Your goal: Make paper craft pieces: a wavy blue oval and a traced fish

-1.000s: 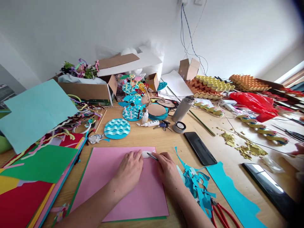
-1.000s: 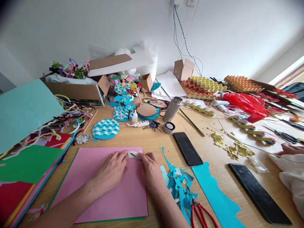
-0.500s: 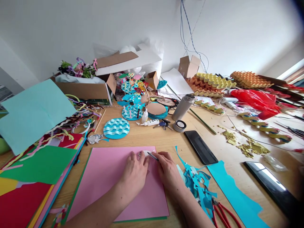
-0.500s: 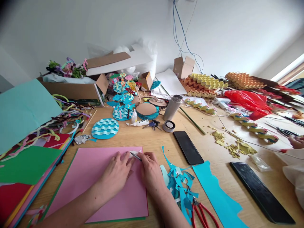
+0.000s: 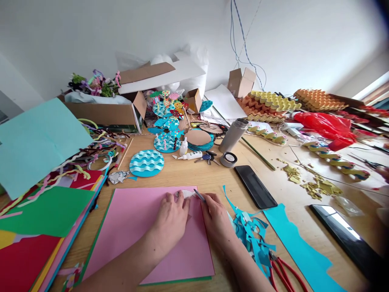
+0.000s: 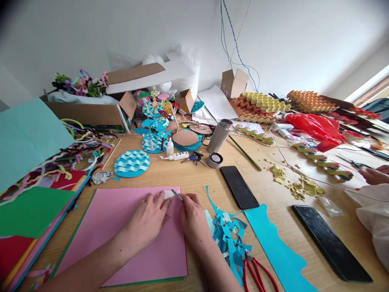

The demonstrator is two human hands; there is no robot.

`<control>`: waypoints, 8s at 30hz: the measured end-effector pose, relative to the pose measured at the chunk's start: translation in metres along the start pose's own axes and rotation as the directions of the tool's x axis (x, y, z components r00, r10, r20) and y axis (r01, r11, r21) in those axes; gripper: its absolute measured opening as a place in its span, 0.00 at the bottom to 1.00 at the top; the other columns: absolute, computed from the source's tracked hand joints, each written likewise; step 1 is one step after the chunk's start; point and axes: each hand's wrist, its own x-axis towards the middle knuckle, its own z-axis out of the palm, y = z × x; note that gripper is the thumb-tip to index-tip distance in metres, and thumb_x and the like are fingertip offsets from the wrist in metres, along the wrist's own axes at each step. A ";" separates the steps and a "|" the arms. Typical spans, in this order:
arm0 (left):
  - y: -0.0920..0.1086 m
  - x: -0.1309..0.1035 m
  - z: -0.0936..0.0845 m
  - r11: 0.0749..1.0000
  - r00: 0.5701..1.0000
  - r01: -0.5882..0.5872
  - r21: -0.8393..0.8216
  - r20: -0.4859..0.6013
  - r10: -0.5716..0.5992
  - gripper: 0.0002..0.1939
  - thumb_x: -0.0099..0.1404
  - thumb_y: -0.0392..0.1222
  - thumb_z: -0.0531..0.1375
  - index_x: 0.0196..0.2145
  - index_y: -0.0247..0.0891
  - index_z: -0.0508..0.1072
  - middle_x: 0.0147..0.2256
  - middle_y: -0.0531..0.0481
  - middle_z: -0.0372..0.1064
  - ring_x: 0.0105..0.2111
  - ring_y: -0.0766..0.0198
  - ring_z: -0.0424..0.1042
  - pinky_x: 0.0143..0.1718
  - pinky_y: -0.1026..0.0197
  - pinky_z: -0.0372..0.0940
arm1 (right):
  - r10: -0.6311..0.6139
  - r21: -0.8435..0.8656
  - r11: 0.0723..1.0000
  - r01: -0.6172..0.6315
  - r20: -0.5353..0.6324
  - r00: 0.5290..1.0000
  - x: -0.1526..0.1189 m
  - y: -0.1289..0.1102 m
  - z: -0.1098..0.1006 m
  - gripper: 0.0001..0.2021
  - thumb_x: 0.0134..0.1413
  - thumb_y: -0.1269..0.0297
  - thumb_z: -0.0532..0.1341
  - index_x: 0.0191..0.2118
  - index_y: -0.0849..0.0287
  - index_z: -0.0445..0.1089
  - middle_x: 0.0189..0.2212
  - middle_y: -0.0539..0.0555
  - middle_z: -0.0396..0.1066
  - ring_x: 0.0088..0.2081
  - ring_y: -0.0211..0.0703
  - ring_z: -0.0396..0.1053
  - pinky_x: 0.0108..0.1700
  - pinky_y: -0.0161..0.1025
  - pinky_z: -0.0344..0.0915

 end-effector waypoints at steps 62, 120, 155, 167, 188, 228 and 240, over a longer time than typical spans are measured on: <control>0.011 -0.001 0.006 0.992 0.998 0.039 0.119 0.052 -0.045 0.26 0.63 0.36 0.51 0.60 0.37 0.60 0.60 0.33 0.56 0.50 0.41 0.64 0.44 0.44 0.62 | -0.174 -0.116 0.977 0.178 0.050 0.984 0.001 0.001 -0.001 0.15 0.57 0.72 0.54 0.49 0.52 0.66 0.43 0.58 0.72 0.57 0.53 0.60 0.52 0.53 0.64; 0.015 -0.003 0.030 0.989 0.998 0.062 0.132 -0.001 -0.063 0.29 0.61 0.40 0.55 0.61 0.35 0.60 0.62 0.35 0.53 0.53 0.34 0.61 0.48 0.37 0.60 | -0.147 -0.151 0.976 0.158 0.077 0.986 -0.003 0.002 0.002 0.31 0.46 0.80 0.52 0.57 0.52 0.60 0.52 0.54 0.69 0.61 0.51 0.56 0.56 0.52 0.65; 0.015 -0.003 0.042 0.988 0.982 0.099 0.117 -0.175 -0.077 0.28 0.62 0.52 0.56 0.58 0.40 0.64 0.61 0.40 0.57 0.52 0.38 0.61 0.44 0.42 0.62 | -0.103 -0.109 0.988 0.104 0.018 0.995 -0.005 0.007 0.002 0.25 0.49 0.81 0.52 0.52 0.53 0.63 0.48 0.54 0.71 0.59 0.48 0.58 0.51 0.44 0.67; 0.013 -0.002 0.039 0.990 0.981 0.087 0.116 -0.185 -0.064 0.28 0.61 0.53 0.56 0.58 0.41 0.65 0.59 0.41 0.60 0.51 0.38 0.62 0.45 0.42 0.61 | -0.119 -0.137 0.983 0.125 0.052 0.992 -0.004 0.008 0.004 0.26 0.49 0.80 0.52 0.54 0.54 0.62 0.49 0.54 0.70 0.60 0.47 0.56 0.52 0.44 0.67; 0.014 -0.003 0.034 0.990 0.986 0.094 0.104 -0.147 -0.078 0.28 0.64 0.52 0.53 0.59 0.40 0.62 0.60 0.40 0.59 0.53 0.39 0.61 0.47 0.42 0.62 | -0.123 -0.171 0.976 0.132 0.057 0.991 -0.006 0.011 0.005 0.29 0.45 0.81 0.52 0.55 0.55 0.63 0.50 0.56 0.71 0.62 0.50 0.54 0.53 0.48 0.67; 0.015 -0.005 0.038 0.988 0.985 0.096 0.122 -0.155 -0.077 0.28 0.63 0.50 0.55 0.59 0.41 0.64 0.59 0.42 0.60 0.53 0.37 0.60 0.47 0.43 0.61 | -0.111 -0.162 0.980 0.117 0.047 0.993 -0.004 0.007 0.003 0.28 0.43 0.82 0.52 0.51 0.54 0.65 0.47 0.56 0.71 0.58 0.48 0.60 0.52 0.45 0.67; 0.018 -0.003 0.034 0.983 0.982 0.133 0.130 -0.154 -0.113 0.28 0.64 0.51 0.54 0.58 0.39 0.64 0.59 0.43 0.60 0.53 0.37 0.60 0.48 0.44 0.61 | -0.071 -0.086 0.994 0.068 -0.040 0.997 -0.003 0.005 0.002 0.20 0.53 0.77 0.53 0.49 0.52 0.67 0.47 0.55 0.70 0.56 0.46 0.62 0.50 0.42 0.68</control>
